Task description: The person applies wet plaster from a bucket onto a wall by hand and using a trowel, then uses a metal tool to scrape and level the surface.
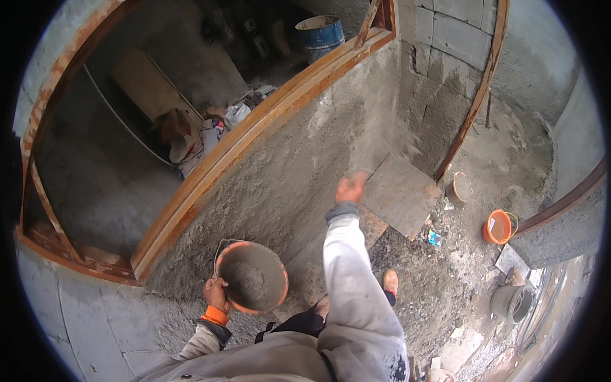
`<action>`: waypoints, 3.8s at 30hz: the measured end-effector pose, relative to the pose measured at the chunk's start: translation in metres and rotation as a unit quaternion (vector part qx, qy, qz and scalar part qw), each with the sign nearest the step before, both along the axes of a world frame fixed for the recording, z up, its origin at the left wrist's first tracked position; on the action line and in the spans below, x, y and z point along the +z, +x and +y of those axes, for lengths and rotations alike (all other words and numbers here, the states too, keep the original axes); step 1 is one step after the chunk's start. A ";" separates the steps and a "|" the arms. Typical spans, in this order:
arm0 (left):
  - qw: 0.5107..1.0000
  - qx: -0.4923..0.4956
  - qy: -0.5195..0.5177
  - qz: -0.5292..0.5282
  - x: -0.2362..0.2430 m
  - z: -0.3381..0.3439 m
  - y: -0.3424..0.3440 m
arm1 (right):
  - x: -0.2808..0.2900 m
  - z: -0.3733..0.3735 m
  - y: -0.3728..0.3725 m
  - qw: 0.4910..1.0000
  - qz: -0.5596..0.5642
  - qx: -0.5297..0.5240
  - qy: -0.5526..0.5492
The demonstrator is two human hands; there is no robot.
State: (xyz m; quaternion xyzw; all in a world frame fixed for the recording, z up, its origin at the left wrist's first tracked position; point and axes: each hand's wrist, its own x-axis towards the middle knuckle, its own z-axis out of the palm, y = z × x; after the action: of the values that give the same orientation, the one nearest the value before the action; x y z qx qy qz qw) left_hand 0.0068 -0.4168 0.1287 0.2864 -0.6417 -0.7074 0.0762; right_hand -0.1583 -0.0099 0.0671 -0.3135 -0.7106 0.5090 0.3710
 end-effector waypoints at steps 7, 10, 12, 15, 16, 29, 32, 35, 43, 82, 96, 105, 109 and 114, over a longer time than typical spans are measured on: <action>0.999 -0.023 0.036 0.010 0.012 0.014 -0.006 | 0.028 -0.069 0.190 0.754 -0.144 0.640 0.036; 0.992 -0.115 -0.008 0.056 0.005 0.056 -0.024 | 0.047 -0.090 0.188 0.675 -0.279 0.653 0.200; 0.970 -0.196 -0.111 0.092 -0.004 0.080 -0.037 | 0.023 -0.110 0.169 0.706 -0.309 0.583 0.257; 0.969 -0.197 -0.098 0.107 0.013 0.105 -0.056 | 0.052 -0.130 0.183 0.678 -0.309 0.604 0.283; 0.964 -0.218 -0.095 0.121 0.018 0.112 -0.066 | 0.075 -0.126 0.188 0.661 -0.302 0.625 0.284; 0.830 -0.402 -0.069 0.380 0.119 0.139 -0.094 | 0.102 -0.019 0.163 0.595 -0.153 0.588 -0.526; 0.857 -0.374 0.002 0.355 0.121 0.144 -0.095 | 0.107 -0.060 0.166 0.539 -0.023 0.584 -0.606; 0.923 -0.235 0.118 0.280 0.109 0.166 -0.089 | 0.109 -0.081 0.160 0.516 0.056 0.563 -0.644; 0.976 -0.023 0.216 0.028 0.035 0.134 -0.100 | 0.108 -0.059 0.181 0.581 0.161 0.454 -0.656; 0.912 -0.294 -0.006 0.287 0.096 0.147 -0.109 | 0.127 -0.078 0.147 0.845 -0.289 0.340 0.296; 0.765 -0.392 -0.126 0.496 0.154 0.146 -0.094 | 0.185 -0.033 0.178 0.776 -0.251 0.503 -0.286; 0.861 -0.344 0.075 0.368 0.136 0.161 -0.090 | 0.142 -0.079 0.193 0.527 0.076 0.549 -0.644; 0.916 -0.213 0.111 0.320 0.098 0.181 -0.090 | 0.122 -0.081 0.190 0.460 0.134 0.529 -0.701; 0.980 -0.093 0.137 0.114 0.030 0.143 -0.103 | 0.112 -0.051 0.213 0.486 0.243 0.458 -0.704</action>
State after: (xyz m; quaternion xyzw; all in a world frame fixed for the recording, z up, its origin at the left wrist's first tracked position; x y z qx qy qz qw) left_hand -0.0964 -0.2741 0.1583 0.1508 -0.5498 -0.8204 0.0430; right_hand 0.0546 -0.0604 0.1792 0.0353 -0.0401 0.9935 -0.1007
